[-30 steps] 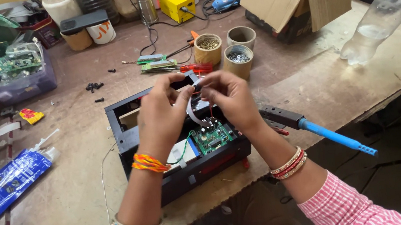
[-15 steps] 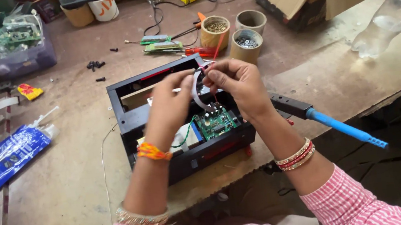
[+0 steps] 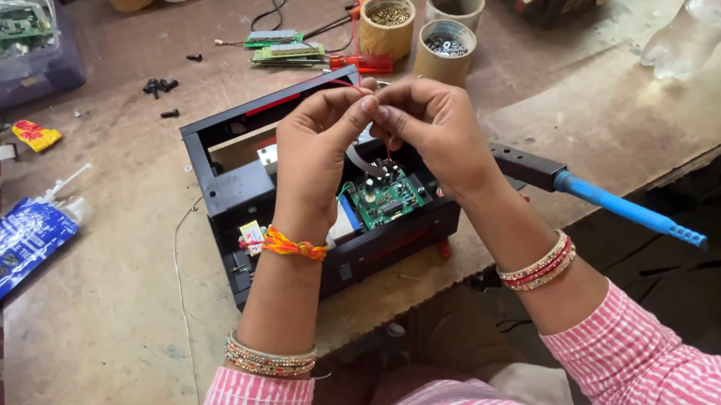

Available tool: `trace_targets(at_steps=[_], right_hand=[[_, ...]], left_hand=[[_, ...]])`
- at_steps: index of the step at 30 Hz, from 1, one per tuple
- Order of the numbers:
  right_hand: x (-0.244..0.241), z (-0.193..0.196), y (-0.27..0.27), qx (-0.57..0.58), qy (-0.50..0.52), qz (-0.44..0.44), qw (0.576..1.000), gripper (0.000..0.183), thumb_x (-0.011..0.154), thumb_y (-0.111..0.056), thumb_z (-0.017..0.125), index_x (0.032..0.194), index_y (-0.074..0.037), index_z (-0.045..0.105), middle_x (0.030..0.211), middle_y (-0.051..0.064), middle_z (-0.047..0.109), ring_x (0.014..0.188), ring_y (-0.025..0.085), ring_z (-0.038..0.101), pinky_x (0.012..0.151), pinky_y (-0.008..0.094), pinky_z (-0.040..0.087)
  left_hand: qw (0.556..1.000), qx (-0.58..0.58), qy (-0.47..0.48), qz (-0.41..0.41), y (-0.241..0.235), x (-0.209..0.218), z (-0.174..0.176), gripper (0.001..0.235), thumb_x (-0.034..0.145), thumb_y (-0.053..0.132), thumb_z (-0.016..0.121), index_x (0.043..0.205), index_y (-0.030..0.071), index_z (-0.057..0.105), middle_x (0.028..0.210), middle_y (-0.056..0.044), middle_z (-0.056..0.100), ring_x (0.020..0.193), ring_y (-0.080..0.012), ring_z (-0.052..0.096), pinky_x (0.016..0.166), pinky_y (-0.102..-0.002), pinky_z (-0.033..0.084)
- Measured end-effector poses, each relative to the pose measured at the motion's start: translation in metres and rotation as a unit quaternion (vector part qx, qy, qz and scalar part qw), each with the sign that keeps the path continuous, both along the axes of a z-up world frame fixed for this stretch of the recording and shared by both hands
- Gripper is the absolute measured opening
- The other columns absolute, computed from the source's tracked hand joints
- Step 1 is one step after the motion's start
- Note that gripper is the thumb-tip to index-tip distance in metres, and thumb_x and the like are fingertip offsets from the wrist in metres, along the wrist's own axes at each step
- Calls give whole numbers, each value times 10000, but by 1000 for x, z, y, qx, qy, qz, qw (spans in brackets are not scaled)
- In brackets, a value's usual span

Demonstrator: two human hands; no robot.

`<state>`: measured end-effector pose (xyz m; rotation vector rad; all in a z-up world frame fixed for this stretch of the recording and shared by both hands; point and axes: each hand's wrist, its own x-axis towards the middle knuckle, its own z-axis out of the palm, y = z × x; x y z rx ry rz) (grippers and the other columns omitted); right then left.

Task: Assembling internal components, connecting wires, and soldering parts inside an electronics chassis.

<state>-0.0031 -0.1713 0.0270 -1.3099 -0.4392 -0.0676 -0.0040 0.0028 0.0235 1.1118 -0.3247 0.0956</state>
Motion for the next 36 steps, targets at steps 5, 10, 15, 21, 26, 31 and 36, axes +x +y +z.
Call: trace_targets(at_steps=[5, 10, 15, 21, 26, 31, 36], right_hand=[[-6, 6, 2, -78, -53, 29, 995, 204, 1019, -80, 663, 1201, 3, 703, 1038, 18, 731, 902, 45, 660, 771, 195, 543], [-13, 15, 9, -12, -54, -73, 996, 186, 986, -51, 679, 1162, -51, 615, 932, 23, 722, 802, 65, 671, 673, 194, 515], [-12, 10, 4, -70, -82, -58, 992, 132, 1024, -60, 680, 1143, -3, 688, 960, 39, 719, 842, 65, 660, 728, 198, 527], [-3, 8, -6, -28, -93, -65, 993, 140, 1052, -84, 691, 1129, 32, 690, 978, 68, 739, 867, 102, 681, 797, 227, 560], [-3, 10, -5, -6, -52, 29, 998, 150, 1043, -65, 710, 1137, 51, 701, 1013, 84, 735, 898, 121, 681, 854, 249, 568], [-3, 15, 1, 88, 19, 41, 995, 141, 990, -12, 710, 1120, -4, 656, 1043, 96, 743, 906, 151, 720, 858, 290, 596], [-7, 16, 6, 76, -8, 32, 997, 149, 1033, -32, 683, 1167, 33, 677, 1047, 94, 741, 915, 140, 711, 878, 279, 594]], left_hand=[[997, 46, -16, 57, -2, -4, 4, 194, 922, 91, 794, 1064, -35, 756, 1002, -86, 776, 884, -112, 705, 821, -262, 578], [989, 77, -73, 106, -8, -19, 20, 249, 937, 43, 745, 1172, -26, 701, 1035, -71, 765, 930, -102, 727, 862, -252, 609], [986, 55, -110, 111, -9, -28, 41, 254, 970, 4, 706, 1214, -14, 635, 1037, -69, 749, 948, -110, 726, 865, -254, 615], [991, 42, -43, 123, -11, -13, 14, 191, 1005, 73, 688, 1155, -16, 613, 1017, -61, 724, 896, -114, 708, 782, -263, 590], [998, 37, 6, 48, -11, -5, -1, 234, 1018, 158, 667, 1172, -7, 730, 1043, -57, 754, 913, -83, 689, 799, -262, 575], [999, -20, -39, 29, -8, -6, -2, 211, 1005, 116, 717, 1144, -33, 770, 1051, -91, 776, 929, -116, 695, 847, -269, 563], [992, 20, -118, 45, -13, 0, 15, 200, 973, 90, 722, 1108, -52, 764, 1089, -83, 771, 1039, -83, 672, 892, -251, 567]])
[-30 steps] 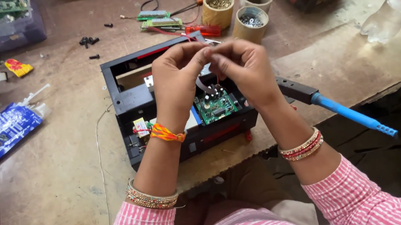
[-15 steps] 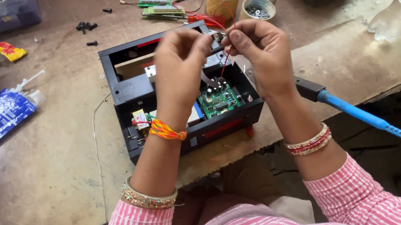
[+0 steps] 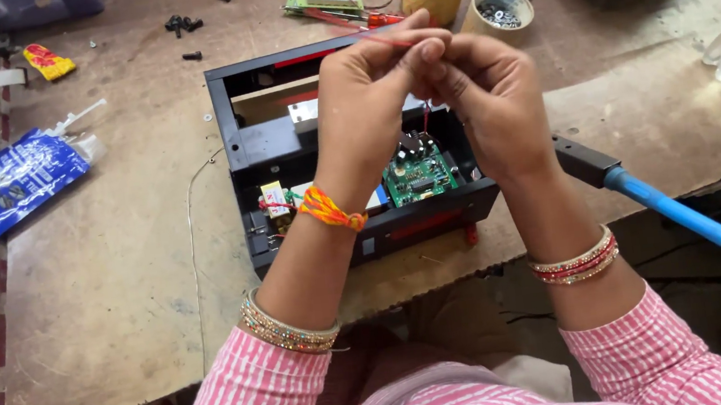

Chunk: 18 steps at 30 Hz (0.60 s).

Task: Assembling internal components, connecting wires, and soldering parts inside an electronics chassis.

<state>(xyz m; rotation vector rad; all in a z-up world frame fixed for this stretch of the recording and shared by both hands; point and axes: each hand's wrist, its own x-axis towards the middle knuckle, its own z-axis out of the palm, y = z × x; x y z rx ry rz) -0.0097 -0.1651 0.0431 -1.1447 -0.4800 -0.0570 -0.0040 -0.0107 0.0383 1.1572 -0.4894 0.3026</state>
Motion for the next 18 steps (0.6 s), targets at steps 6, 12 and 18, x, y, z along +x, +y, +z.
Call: trace_targets(at_steps=[6, 12, 18], right_hand=[[9, -4, -4, -57, -71, -61, 994, 155, 1078, -50, 692, 1191, 55, 683, 1038, 93, 739, 904, 125, 690, 858, 258, 575], [1, 7, -2, -78, -115, -94, 986, 188, 1055, -71, 716, 1204, 16, 640, 1021, 81, 746, 898, 118, 705, 823, 238, 565], [4, 4, -5, -158, -148, -114, 970, 158, 1076, -88, 719, 1159, 44, 695, 1020, 102, 739, 924, 115, 707, 841, 246, 581]], left_hand=[[996, 79, 13, 44, 3, -5, 23, 225, 980, 63, 718, 1176, -44, 743, 991, -79, 785, 854, -100, 718, 769, -259, 609], [986, 116, -41, 109, 11, -9, 29, 196, 984, 15, 728, 1173, -35, 710, 1022, -57, 780, 928, -87, 754, 824, -240, 634], [990, 43, -81, 110, 8, -22, 41, 154, 1046, 32, 712, 1176, -13, 641, 1022, -54, 760, 910, -100, 743, 818, -228, 615]])
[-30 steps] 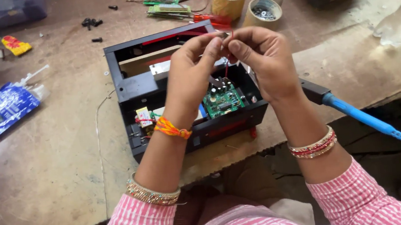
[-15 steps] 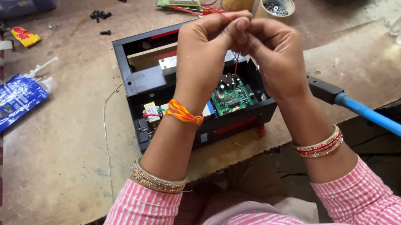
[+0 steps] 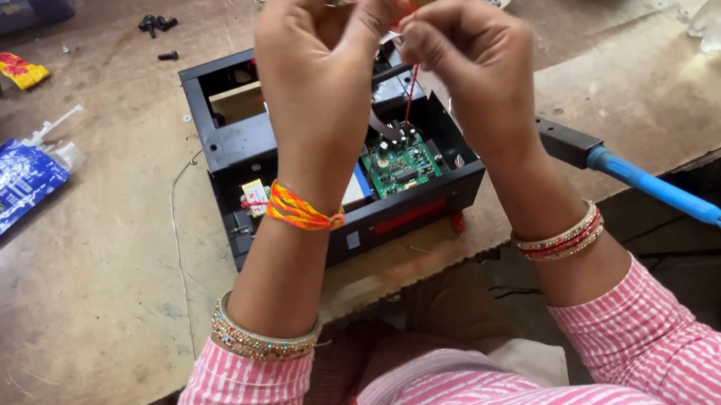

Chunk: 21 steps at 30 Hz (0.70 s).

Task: Assembling internal components, connecting wires, and soldering parts inside an electronics chassis.

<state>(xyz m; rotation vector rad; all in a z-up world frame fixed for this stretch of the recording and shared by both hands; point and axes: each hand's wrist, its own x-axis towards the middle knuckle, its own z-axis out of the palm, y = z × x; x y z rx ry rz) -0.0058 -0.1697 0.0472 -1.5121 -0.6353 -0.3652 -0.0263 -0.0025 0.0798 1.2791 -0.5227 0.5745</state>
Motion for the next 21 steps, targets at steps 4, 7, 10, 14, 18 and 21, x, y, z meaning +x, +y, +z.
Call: trace_targets(at_steps=[4, 7, 10, 14, 18, 21], right_hand=[[2, 2, -1, 137, 51, 51, 988, 154, 1073, -96, 697, 1138, 43, 700, 1015, 133, 750, 916, 171, 740, 892, 316, 641], [-2, 3, -2, 143, 93, 85, 982, 147, 1059, -80, 696, 1124, 52, 695, 1021, 138, 749, 922, 185, 743, 893, 324, 640], [-3, 4, -2, 136, 112, 104, 979, 142, 1034, -56, 714, 1115, 57, 682, 1040, 141, 749, 907, 195, 745, 879, 324, 636], [-2, 6, -1, 147, 141, 101, 974, 153, 1028, -32, 722, 1143, 52, 666, 1023, 138, 741, 892, 186, 731, 837, 309, 619], [-4, 9, 4, 184, 120, 132, 967, 137, 1028, -26, 705, 1143, 26, 652, 1027, 136, 742, 890, 193, 738, 858, 326, 633], [-6, 7, 4, 123, 102, 130, 979, 157, 1050, -38, 686, 1173, 60, 676, 1064, 135, 746, 938, 178, 740, 904, 310, 631]], left_hand=[[989, -81, 124, -31, 3, 20, -37, 187, 1031, 143, 670, 1166, 24, 618, 996, -36, 730, 860, -110, 713, 715, -254, 564], [959, -61, 241, -135, 3, 10, -31, 235, 1028, 190, 650, 1174, 11, 693, 1002, -54, 749, 874, -114, 716, 728, -258, 555], [962, -59, 211, -164, 0, 16, -40, 257, 991, 169, 672, 1161, -12, 738, 1028, -67, 777, 918, -105, 738, 821, -251, 591], [982, -53, 137, -118, -1, 17, -36, 221, 969, 108, 736, 1129, -43, 754, 1032, -77, 782, 931, -101, 726, 867, -258, 599], [988, -33, 116, -94, -1, 13, -21, 177, 954, 65, 757, 1094, -42, 753, 999, -68, 783, 888, -90, 727, 830, -252, 612], [991, -5, 111, -69, 1, 9, -13, 162, 960, 59, 747, 1087, -41, 752, 972, -67, 785, 858, -87, 730, 791, -245, 621]])
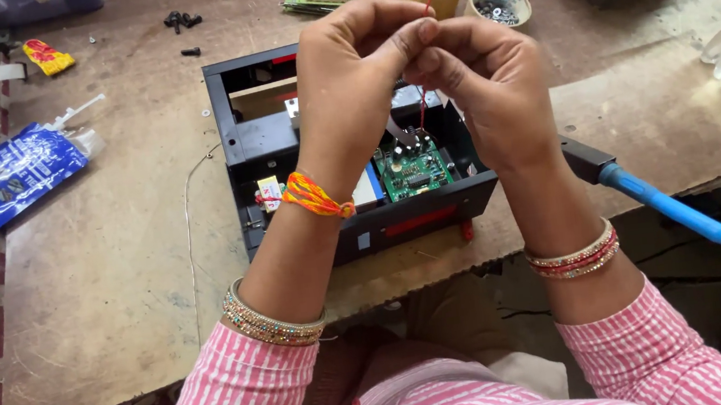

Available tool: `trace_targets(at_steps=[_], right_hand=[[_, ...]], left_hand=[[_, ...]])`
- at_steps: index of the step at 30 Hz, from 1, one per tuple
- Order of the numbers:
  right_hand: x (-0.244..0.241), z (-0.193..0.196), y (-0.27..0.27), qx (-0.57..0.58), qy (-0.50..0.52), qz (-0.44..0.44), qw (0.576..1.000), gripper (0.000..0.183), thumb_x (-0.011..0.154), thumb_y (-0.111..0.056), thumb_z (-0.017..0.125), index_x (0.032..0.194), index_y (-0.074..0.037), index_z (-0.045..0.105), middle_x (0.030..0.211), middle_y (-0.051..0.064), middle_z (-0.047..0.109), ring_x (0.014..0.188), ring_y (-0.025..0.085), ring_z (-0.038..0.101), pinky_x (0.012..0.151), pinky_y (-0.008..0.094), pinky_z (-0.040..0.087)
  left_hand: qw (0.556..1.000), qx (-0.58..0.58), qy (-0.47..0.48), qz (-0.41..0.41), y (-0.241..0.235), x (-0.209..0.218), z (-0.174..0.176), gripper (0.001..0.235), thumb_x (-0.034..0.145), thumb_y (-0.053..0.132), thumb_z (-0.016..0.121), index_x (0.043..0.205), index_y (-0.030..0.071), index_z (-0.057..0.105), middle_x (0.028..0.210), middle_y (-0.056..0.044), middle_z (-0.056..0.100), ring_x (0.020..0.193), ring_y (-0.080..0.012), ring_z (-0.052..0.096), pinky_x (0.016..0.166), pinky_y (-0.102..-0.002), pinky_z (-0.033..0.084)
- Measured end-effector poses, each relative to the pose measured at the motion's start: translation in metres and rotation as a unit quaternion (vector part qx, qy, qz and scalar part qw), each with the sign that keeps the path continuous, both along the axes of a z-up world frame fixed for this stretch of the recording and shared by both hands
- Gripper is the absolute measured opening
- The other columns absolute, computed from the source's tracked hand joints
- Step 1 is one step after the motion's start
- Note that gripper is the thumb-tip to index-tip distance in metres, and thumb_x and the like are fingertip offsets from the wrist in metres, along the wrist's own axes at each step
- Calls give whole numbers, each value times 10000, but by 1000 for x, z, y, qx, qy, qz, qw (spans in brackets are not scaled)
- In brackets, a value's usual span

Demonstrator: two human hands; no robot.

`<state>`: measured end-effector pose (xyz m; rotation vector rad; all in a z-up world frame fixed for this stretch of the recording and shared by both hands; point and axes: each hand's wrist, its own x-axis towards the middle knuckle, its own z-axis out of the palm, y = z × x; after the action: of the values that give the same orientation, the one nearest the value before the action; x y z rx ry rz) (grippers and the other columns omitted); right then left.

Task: Assembling internal components, connecting wires, and soldering parts inside an electronics chassis.

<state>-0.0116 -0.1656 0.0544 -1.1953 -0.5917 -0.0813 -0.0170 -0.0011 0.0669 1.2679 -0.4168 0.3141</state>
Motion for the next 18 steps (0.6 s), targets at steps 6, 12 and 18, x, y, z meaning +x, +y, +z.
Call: trace_targets(at_steps=[6, 12, 18], right_hand=[[1, 1, 2, -7, -46, -72, 996, 153, 1048, -40, 730, 1154, 35, 650, 1005, 114, 746, 889, 151, 732, 841, 270, 613], [-3, 4, 5, -90, -71, -89, 989, 129, 1046, -33, 714, 1141, 51, 688, 987, 100, 745, 882, 131, 726, 819, 247, 603], [-5, 8, 5, -42, -52, -106, 992, 126, 1075, -70, 683, 1122, 47, 689, 991, 112, 751, 891, 137, 721, 827, 243, 577]], left_hand=[[995, 66, -52, 62, 4, -13, 7, 216, 975, 38, 727, 1183, -18, 714, 1034, -50, 783, 931, -78, 739, 837, -230, 627], [993, -4, -102, 51, 7, -27, 25, 233, 1022, 48, 704, 1249, 0, 680, 1114, -47, 761, 1001, -77, 733, 901, -236, 619], [994, -37, -27, 99, 3, -19, -4, 264, 1029, 120, 665, 1272, 19, 647, 1066, -65, 747, 890, -83, 682, 797, -236, 578]])
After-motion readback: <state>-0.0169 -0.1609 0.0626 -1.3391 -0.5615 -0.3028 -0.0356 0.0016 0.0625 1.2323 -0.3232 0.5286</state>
